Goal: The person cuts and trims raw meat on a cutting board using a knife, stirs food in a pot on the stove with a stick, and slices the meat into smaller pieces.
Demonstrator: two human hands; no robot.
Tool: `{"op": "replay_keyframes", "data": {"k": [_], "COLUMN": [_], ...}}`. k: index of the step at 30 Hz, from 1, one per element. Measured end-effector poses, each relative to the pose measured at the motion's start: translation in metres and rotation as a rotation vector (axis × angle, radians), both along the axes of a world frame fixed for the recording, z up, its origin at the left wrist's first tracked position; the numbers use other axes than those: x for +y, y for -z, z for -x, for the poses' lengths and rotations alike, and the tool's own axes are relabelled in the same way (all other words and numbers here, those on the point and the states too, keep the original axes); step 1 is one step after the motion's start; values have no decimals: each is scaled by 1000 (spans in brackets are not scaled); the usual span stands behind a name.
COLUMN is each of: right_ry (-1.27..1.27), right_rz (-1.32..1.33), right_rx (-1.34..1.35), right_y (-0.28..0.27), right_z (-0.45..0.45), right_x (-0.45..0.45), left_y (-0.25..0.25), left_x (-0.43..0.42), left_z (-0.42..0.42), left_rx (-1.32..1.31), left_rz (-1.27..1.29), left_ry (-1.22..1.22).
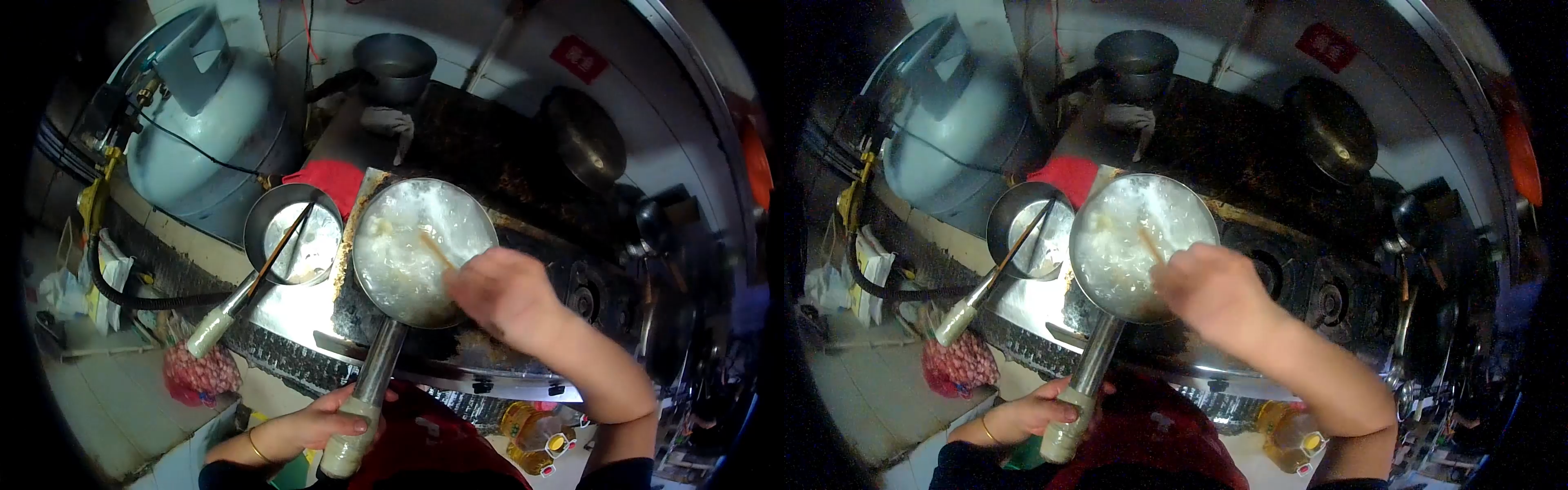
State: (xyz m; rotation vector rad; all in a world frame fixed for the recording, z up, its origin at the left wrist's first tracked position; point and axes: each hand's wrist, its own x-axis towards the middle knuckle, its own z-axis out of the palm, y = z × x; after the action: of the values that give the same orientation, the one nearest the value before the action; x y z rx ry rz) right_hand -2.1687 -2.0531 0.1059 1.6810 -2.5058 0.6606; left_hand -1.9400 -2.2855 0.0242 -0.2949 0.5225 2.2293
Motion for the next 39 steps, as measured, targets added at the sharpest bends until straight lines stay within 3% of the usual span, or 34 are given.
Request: {"op": "replay_keyframes", "data": {"k": [3, 4, 6, 10, 13, 17, 19, 25, 30, 32, 36, 39], "right_ry": [98, 120, 180, 97, 81, 87, 50, 164, 307, 248, 185, 160], "right_rz": [-203, -158, -311, -329, -189, 74, 204, 128, -137, -211, -140, 113], "right_rx": [64, 68, -53, -326, -807, -715, -438, -26, -169, -284, -472, -458], "right_y": [-33, -44, -77, -96, -72, -26, -10, -14, -67, -83, -74, -38], "right_z": [13, 15, 16, 25, 19, 0, -1, 9, -3, -7, -12, -20], "right_x": [10, 11, 15, 24, 24, 3, -4, 4, 25, 28, 25, 12], "left_y": [1, 2, 8, 5, 2, 6, 3, 4, 12, 12, 10, 15], "left_x": [0, 0, 1, 2, 3, 3, 2, 3, 3, 4, 5, 6], "left_z": [-1, -2, -3, -4, -2, -4, -3, -2, -6, -6, -4, -5], "left_rx": [3, 11, 21, 3, 10, 11, -17, -4, -4, -17, 37, 60], "left_rz": [-3, 3, -19, -36, -44, -44, -44, -27, -31, -40, -29, -54], "left_ry": [6, 14, 4, -18, -39, -44, -44, -26, -36, -46, -40, -51]}}
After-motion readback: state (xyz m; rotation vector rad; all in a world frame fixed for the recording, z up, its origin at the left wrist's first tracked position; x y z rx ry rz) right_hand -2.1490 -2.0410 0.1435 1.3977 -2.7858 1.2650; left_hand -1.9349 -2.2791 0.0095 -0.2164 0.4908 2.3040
